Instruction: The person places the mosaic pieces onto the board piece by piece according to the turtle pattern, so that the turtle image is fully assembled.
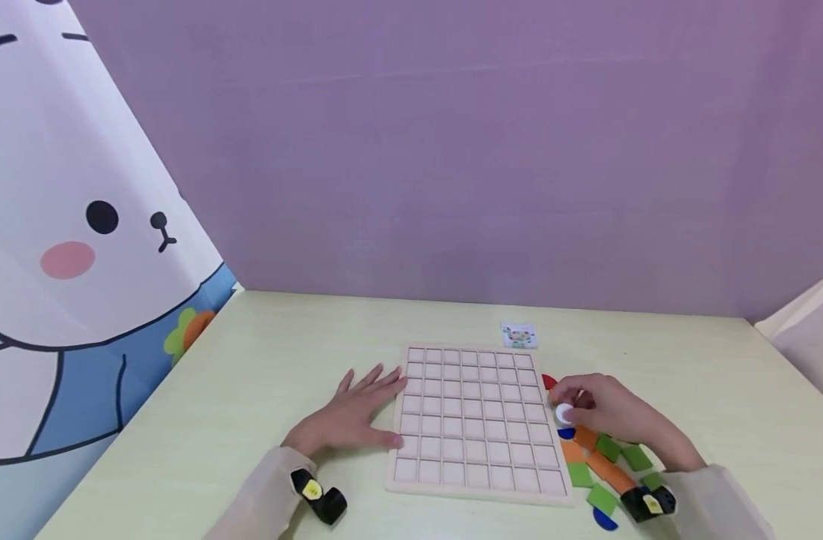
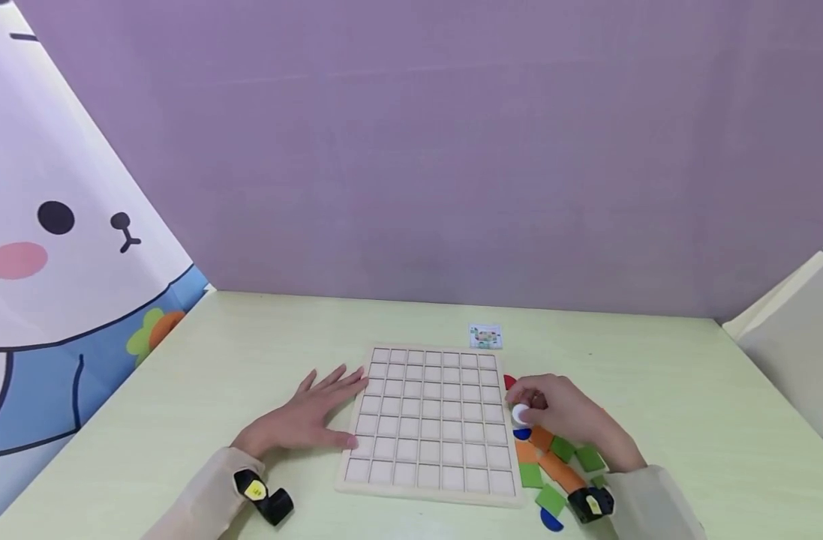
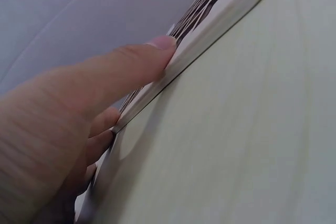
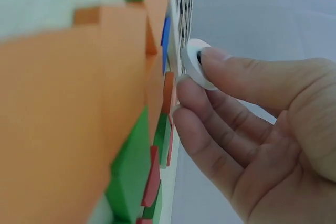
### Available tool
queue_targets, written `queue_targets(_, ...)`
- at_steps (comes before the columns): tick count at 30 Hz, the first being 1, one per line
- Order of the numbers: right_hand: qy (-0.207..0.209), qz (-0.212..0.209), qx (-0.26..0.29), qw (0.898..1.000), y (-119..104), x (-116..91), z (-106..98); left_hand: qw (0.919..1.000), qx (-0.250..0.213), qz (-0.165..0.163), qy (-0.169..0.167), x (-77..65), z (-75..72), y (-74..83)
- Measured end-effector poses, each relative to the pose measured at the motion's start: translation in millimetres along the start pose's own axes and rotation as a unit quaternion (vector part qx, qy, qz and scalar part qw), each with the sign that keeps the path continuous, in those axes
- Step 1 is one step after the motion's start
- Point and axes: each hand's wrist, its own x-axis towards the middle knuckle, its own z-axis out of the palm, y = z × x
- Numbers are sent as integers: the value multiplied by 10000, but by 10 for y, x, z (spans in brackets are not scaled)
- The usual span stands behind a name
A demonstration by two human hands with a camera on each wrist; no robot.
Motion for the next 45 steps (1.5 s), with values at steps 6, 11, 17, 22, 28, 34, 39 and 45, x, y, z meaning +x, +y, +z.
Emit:
queue_targets(6, 75, -298, 102, 9995, -39, 21, 36, 10000, 29, -20, -6, -21, 0, -30)
queue_targets(11, 129, -209, 125, 9996, -100, 88, 83, 10000, -29, 1, 52, 1, 22, -28)
queue_targets(17, 214, -300, -22, 9993, -256, 259, 160, 9999, 6, -35, 134, 25, 35, -32)
queue_targets(22, 299, -264, -45, 9992, -366, 385, 251, 9999, -32, -5, 150, 29, 38, -45)
queue_targets(28, 377, -310, 53, 9988, -450, 546, 345, 9997, -134, 27, 216, 20, 52, -41)
queue_targets(34, 368, -359, 219, 9984, -536, 669, 377, 9996, -111, 26, 246, 16, 61, -44)
queue_targets(39, 435, -350, 339, 9979, -619, 762, 397, 9997, -60, -7, 239, 17, 53, -43)
queue_targets(45, 354, -35, 724, 9967, -676, 890, 429, 9998, -35, 5, 216, 27, 56, -43)
